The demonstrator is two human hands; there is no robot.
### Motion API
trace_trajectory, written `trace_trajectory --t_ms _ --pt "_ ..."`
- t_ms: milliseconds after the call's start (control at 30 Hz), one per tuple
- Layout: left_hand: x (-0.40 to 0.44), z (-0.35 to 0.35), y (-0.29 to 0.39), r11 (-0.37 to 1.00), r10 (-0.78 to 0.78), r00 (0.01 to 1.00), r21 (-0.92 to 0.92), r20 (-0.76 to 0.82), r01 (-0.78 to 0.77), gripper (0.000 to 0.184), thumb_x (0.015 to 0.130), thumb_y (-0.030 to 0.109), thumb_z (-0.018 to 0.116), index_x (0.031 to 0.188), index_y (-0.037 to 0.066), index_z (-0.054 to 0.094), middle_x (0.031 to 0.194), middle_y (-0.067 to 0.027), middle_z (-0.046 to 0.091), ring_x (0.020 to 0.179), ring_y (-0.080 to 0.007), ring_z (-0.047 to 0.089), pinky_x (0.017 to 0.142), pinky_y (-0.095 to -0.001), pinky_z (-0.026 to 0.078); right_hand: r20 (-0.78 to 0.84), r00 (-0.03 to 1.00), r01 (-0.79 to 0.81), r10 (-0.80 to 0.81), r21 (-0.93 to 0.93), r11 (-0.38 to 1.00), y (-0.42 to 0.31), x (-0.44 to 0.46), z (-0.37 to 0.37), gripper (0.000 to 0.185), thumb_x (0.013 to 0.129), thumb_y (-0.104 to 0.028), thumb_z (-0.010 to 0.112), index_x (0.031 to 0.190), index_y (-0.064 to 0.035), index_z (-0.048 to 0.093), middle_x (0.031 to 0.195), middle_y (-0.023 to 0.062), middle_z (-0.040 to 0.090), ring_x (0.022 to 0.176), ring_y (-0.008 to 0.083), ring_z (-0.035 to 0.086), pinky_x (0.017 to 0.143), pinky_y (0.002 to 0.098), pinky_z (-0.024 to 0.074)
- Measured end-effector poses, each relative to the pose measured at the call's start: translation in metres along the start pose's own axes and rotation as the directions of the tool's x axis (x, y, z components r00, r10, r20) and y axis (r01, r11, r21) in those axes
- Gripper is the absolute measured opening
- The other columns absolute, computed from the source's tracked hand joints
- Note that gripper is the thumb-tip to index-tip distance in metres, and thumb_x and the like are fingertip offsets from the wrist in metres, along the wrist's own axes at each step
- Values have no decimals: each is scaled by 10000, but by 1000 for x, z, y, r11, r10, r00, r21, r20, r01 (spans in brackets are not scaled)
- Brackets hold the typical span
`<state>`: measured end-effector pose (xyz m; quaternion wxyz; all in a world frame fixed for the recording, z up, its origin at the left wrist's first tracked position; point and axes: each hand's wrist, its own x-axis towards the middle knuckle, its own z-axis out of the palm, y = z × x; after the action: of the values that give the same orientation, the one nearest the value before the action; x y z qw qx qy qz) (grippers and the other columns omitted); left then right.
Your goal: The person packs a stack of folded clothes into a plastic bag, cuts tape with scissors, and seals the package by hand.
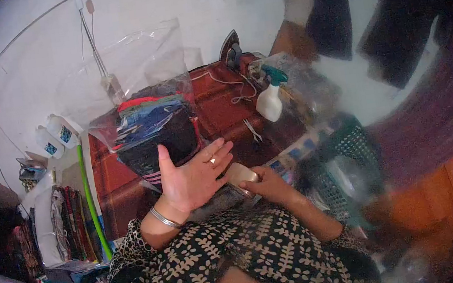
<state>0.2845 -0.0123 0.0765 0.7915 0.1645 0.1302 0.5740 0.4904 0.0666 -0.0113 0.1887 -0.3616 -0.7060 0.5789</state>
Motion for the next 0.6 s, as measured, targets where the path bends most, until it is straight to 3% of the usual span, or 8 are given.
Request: trace_trajectory --t_ms 333,400,533,600 --pt "4 -2 -8 996 46 995 68 84 -52 1241 621 937 147 1434 3 233 1506 -163 199 1388 -332 160 1133 -444 57 -32 999 -39 37 -70 997 -13 -6 -1 446 784 -409 700 979 -12 644 811 92 668 708 174 629 668 315 499" --pt "4 -4 -8 995 42 993 82 108 -51 1242 621 936 151 1436 3 225 1506 -162 201 1387 -331 162 1134 -439 64 -5 996 -89 89 -73 993 -20 -7 -1 338 826 -291 681 968 10 618 843 53 653 751 109 590 685 275 475" --pt "2 1 -7 998 19 992 62 123 -27 1237 629 931 165 1438 -4 212 1504 -157 211 1388 -318 171 1134 -423 79 -32 995 -97 95 -58 994 -10 -4 1 327 833 -289 672 969 3 616 851 61 647 756 108 583 675 278 469" --pt "4 4 -7 993 33 994 110 104 -45 1236 626 932 181 1435 -2 224 1498 -160 227 1377 -326 200 1126 -434 113 -310 946 145 -100 125 981 13 5 0 411 790 -401 689 916 -12 640 854 115 654 800 188 618 735 330 479"
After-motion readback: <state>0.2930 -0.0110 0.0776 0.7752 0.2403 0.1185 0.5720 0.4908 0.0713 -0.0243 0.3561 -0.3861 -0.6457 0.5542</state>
